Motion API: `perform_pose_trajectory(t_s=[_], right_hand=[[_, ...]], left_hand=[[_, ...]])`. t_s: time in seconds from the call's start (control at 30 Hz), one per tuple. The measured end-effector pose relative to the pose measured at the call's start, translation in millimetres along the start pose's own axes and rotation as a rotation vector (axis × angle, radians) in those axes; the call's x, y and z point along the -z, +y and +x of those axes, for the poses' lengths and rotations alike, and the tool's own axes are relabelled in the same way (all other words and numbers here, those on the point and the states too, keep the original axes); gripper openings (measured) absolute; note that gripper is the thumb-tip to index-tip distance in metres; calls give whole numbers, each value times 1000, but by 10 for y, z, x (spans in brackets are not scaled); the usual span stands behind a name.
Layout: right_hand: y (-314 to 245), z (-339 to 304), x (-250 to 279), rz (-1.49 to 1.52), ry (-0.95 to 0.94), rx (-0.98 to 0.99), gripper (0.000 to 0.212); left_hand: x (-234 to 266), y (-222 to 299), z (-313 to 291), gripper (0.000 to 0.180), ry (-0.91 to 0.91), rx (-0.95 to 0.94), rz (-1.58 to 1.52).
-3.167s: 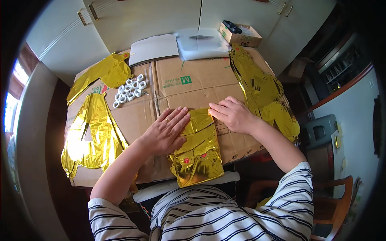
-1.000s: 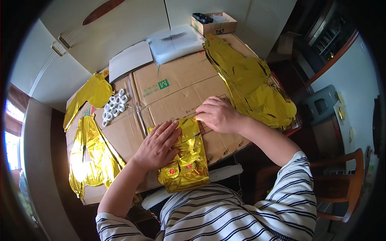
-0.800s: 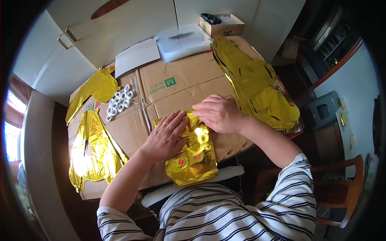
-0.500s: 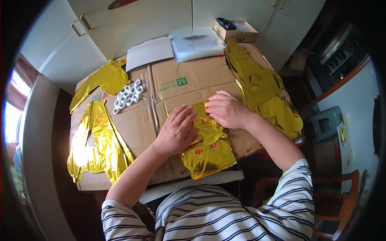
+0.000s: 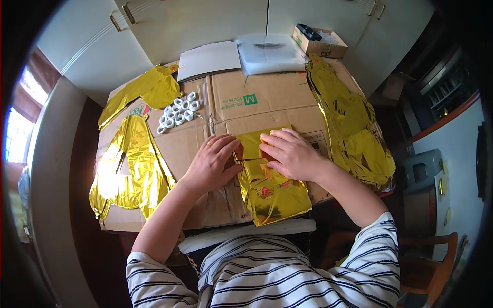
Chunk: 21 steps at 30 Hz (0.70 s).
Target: Folding and organizing gold foil bags on a cardboard surface.
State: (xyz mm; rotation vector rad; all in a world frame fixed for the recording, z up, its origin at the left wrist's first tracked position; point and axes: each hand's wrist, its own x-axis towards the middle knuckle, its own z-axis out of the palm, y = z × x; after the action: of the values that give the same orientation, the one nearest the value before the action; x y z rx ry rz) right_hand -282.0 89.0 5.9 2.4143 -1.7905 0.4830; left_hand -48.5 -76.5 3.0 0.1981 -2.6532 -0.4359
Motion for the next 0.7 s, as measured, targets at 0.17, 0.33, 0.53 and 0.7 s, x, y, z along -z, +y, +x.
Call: perform_pose_trajectory(t_s=[0.17,0.33,0.53,0.7], right_hand=[[15,-6,-37,23,4,6,45],[-19,21,-34,16,-16,1,42],[-52,27,-12,13,-38,-2,42],[-38,15,-33,22,-29,-6,44]], left_hand=[[17,-36,-15,61,-6,-32,34],[35,37,-30,56,-1,42,-26],[35,47,-53,49,-24,7,-28],[12,25,-81,46,-7,10,-29]])
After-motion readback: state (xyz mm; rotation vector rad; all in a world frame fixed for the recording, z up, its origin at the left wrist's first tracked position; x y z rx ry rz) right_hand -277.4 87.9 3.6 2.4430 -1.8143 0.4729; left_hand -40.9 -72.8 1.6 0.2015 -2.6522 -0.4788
